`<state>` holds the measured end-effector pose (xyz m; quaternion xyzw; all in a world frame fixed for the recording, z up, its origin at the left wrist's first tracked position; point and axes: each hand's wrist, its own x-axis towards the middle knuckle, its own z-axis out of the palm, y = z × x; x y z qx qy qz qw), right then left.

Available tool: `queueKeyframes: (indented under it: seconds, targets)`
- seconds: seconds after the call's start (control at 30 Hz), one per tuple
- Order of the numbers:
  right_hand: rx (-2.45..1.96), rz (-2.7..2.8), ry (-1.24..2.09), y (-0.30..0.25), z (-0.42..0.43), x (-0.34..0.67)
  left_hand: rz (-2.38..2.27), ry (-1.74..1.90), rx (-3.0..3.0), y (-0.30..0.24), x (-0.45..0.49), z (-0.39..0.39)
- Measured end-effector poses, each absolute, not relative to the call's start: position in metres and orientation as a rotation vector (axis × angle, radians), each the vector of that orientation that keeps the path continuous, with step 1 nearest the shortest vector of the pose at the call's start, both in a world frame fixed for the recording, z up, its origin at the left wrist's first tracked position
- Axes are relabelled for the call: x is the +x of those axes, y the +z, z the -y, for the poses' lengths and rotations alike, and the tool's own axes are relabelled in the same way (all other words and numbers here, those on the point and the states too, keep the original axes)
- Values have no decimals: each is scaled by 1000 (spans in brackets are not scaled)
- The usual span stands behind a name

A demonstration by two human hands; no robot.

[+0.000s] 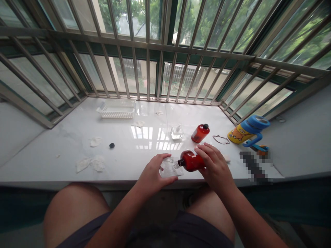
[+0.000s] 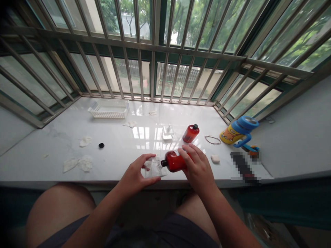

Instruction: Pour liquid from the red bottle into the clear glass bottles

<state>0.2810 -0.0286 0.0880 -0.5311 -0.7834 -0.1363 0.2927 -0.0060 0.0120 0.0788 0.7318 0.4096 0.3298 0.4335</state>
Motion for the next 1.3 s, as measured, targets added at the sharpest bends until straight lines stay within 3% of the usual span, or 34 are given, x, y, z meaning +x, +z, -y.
queueKeyframes:
  seconds: [1.3]
  targets:
    - [-1389,2152,-512,99,26,277,-1023,772,1806,74,-8,-13]
